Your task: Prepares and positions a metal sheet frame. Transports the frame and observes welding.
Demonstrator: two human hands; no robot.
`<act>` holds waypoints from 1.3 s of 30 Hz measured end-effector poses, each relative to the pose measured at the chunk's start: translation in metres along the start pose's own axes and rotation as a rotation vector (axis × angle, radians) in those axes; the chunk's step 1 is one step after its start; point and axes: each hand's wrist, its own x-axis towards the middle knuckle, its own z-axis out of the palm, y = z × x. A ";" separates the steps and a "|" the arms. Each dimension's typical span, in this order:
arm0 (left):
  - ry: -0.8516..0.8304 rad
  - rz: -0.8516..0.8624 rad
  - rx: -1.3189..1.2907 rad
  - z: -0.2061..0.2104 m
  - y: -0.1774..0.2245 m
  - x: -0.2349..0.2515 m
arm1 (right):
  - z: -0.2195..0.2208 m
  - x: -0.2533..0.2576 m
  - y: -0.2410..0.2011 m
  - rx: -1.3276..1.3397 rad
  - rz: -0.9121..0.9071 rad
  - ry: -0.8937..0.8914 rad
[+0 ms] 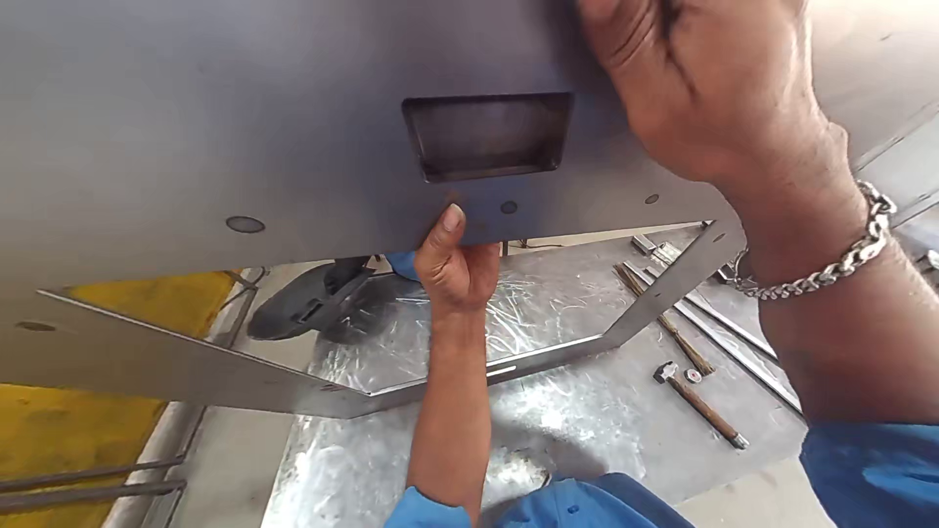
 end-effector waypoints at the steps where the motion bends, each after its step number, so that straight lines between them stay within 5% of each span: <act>1: 0.001 0.002 0.004 -0.001 0.000 0.001 | -0.002 0.001 0.001 0.030 0.012 -0.006; 19: 0.009 0.008 0.013 -0.007 -0.003 0.007 | -0.012 0.010 0.002 0.020 0.130 -0.134; 39: 0.063 0.024 -0.089 -0.002 -0.009 0.010 | -0.027 0.025 0.016 0.045 0.013 -0.339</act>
